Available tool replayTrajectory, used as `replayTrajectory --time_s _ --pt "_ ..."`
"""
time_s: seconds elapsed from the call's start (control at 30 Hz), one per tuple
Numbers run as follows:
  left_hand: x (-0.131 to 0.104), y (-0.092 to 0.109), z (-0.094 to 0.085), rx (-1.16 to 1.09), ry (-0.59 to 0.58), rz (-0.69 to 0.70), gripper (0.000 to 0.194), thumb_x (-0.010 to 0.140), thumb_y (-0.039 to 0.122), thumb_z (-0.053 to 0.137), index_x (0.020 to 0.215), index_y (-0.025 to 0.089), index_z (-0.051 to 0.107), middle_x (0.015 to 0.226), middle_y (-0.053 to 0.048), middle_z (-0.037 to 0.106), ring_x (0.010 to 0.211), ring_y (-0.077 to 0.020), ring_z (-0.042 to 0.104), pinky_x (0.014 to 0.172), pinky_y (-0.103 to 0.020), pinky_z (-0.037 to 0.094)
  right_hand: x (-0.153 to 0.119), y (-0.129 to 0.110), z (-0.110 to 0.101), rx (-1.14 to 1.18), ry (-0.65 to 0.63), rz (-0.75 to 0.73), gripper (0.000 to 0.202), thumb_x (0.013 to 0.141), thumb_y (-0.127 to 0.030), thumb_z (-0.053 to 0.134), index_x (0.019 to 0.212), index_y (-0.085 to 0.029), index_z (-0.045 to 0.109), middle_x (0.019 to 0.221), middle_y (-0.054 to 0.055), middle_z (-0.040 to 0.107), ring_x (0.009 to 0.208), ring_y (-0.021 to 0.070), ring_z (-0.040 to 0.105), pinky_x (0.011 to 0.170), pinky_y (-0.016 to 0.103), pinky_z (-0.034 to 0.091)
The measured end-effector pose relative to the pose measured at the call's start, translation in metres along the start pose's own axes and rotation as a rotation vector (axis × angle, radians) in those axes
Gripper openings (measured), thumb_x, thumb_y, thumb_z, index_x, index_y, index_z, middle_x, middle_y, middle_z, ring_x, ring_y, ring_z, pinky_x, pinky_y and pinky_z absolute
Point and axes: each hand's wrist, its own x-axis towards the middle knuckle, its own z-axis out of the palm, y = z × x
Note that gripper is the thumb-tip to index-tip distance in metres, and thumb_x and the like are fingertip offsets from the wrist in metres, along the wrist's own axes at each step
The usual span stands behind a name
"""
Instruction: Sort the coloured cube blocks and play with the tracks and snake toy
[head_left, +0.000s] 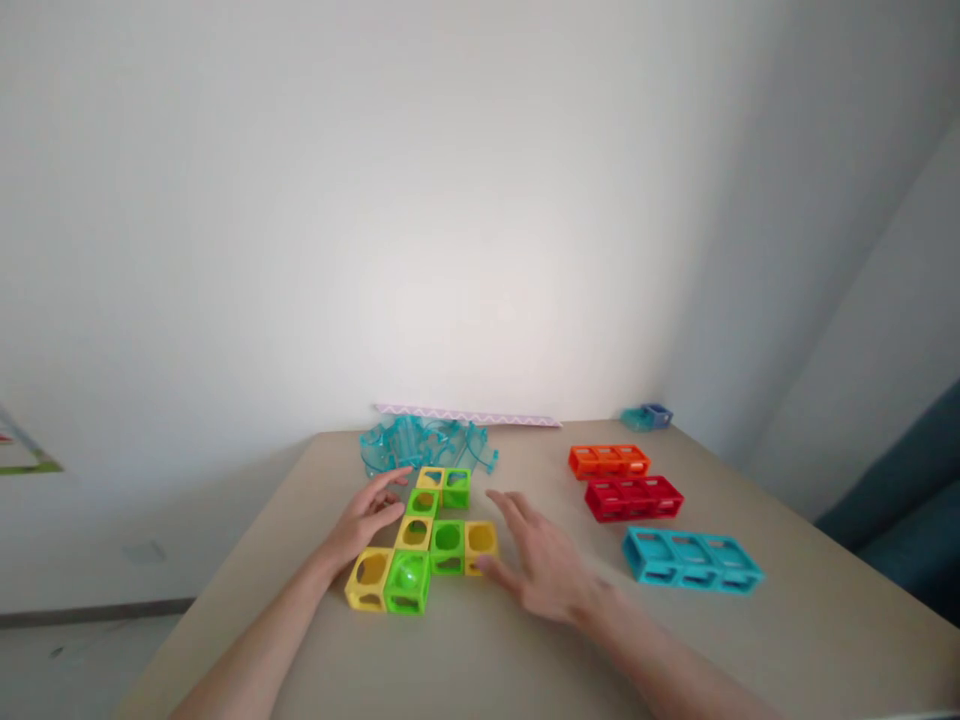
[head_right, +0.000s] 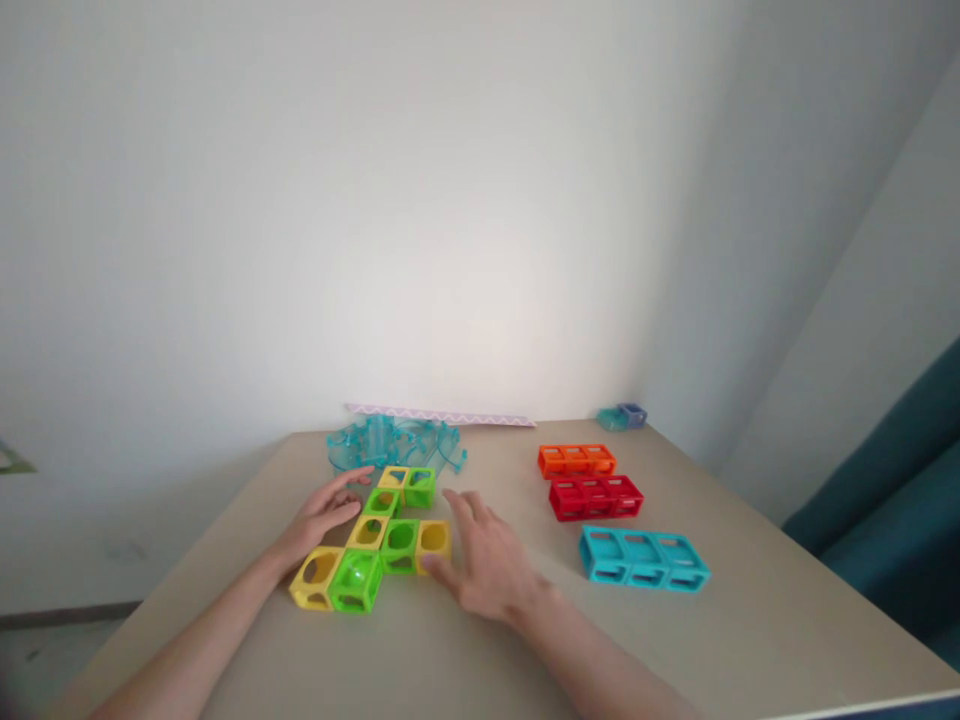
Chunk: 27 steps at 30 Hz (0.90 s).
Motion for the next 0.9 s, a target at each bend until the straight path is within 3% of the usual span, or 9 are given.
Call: replayTrajectory --time_s 0.13,0.23,0.3,0.43,0.57,0.67,0.77,0.83,0.9 --pt "-0.004 0.002 0.000 0.060 -0.132 0.039 0.057 0.075 0.030 0.069 0.131 0.028 0.054 0.141 -0.008 0.042 0.107 -0.0234 0.053 0.088 -0.032 0.044 0.032 -0.011 0.039 0.014 -0.094 -0.196 0.054 0.075 -0.041 0.064 0.122 -0.016 0.054 0.103 0.011 0.063 0.095 0.0272 0.059 0.086 0.039 0.047" --pt "-0.005 0.003 -0.003 0.086 -0.223 0.091 0.051 0.075 0.031 0.068 0.126 0.027 0.060 0.148 -0.007 0.031 0.129 -0.0298 0.039 0.103 -0.038 0.036 0.042 -0.004 0.047 0.100 -0.058 -0.246 0.043 0.073 -0.033 0.066 0.113 -0.017 0.058 0.099 0.010 0.064 0.090 0.0246 0.059 0.082 0.036 0.047" --pt "-0.004 0.004 -0.004 0.114 -0.247 0.105 0.048 0.074 0.030 0.069 0.121 0.026 0.063 0.145 -0.008 0.034 0.134 -0.0315 0.033 0.109 -0.041 0.029 0.042 0.001 0.047 0.187 -0.034 -0.247 0.045 0.073 -0.034 0.068 0.114 -0.018 0.059 0.103 0.010 0.064 0.094 0.0245 0.059 0.084 0.036 0.047" --pt "-0.001 0.007 -0.005 0.187 -0.288 0.077 0.049 0.071 0.022 0.067 0.120 0.024 0.063 0.123 -0.009 0.054 0.118 -0.0299 0.046 0.106 -0.045 0.029 0.041 0.006 0.046 0.411 -0.049 -0.117 0.045 0.069 -0.039 0.074 0.107 -0.019 0.062 0.095 0.006 0.066 0.082 0.0207 0.061 0.075 0.033 0.050" --pt "-0.001 0.009 -0.005 0.194 -0.297 0.074 0.051 0.070 0.017 0.063 0.120 0.025 0.064 0.118 -0.008 0.057 0.114 -0.0292 0.048 0.104 -0.044 0.031 0.043 0.011 0.051 0.670 -0.080 0.085 0.037 0.075 -0.046 0.070 0.097 -0.017 0.065 0.077 0.001 0.065 0.066 0.0146 0.058 0.059 0.024 0.047" --pt "-0.002 0.011 -0.004 0.216 -0.286 0.091 0.048 0.072 0.019 0.064 0.120 0.025 0.064 0.122 -0.009 0.055 0.116 -0.0297 0.048 0.103 -0.042 0.034 0.043 0.012 0.052 0.804 -0.056 0.107 0.040 0.079 -0.049 0.067 0.100 -0.015 0.064 0.082 0.002 0.066 0.070 0.0157 0.060 0.061 0.025 0.048" --pt "-0.004 0.019 -0.003 0.284 -0.169 0.192 0.042 0.077 0.031 0.065 0.119 0.023 0.065 0.123 -0.011 0.054 0.115 -0.0302 0.049 0.098 -0.039 0.038 0.041 0.008 0.050 0.883 0.030 0.061 0.045 0.083 -0.050 0.062 0.111 -0.015 0.061 0.095 0.006 0.068 0.085 0.0210 0.063 0.075 0.031 0.051" --pt "-0.006 0.026 0.000 0.308 -0.065 0.301 0.046 0.078 0.038 0.065 0.121 0.021 0.064 0.121 -0.013 0.056 0.115 -0.0310 0.049 0.096 -0.039 0.040 0.040 0.003 0.050 0.915 0.107 0.013 0.047 0.085 -0.049 0.059 0.119 -0.017 0.057 0.110 0.009 0.066 0.100 0.0248 0.062 0.087 0.037 0.049" --pt "-0.007 0.031 0.003 0.313 -0.047 0.354 0.055 0.074 0.041 0.069 0.125 0.020 0.061 0.120 -0.013 0.059 0.113 -0.0312 0.050 0.094 -0.039 0.041 0.040 -0.004 0.053 0.920 0.174 -0.031 0.048 0.087 -0.046 0.058 0.126 -0.019 0.053 0.120 0.010 0.063 0.109 0.0264 0.059 0.094 0.040 0.047"
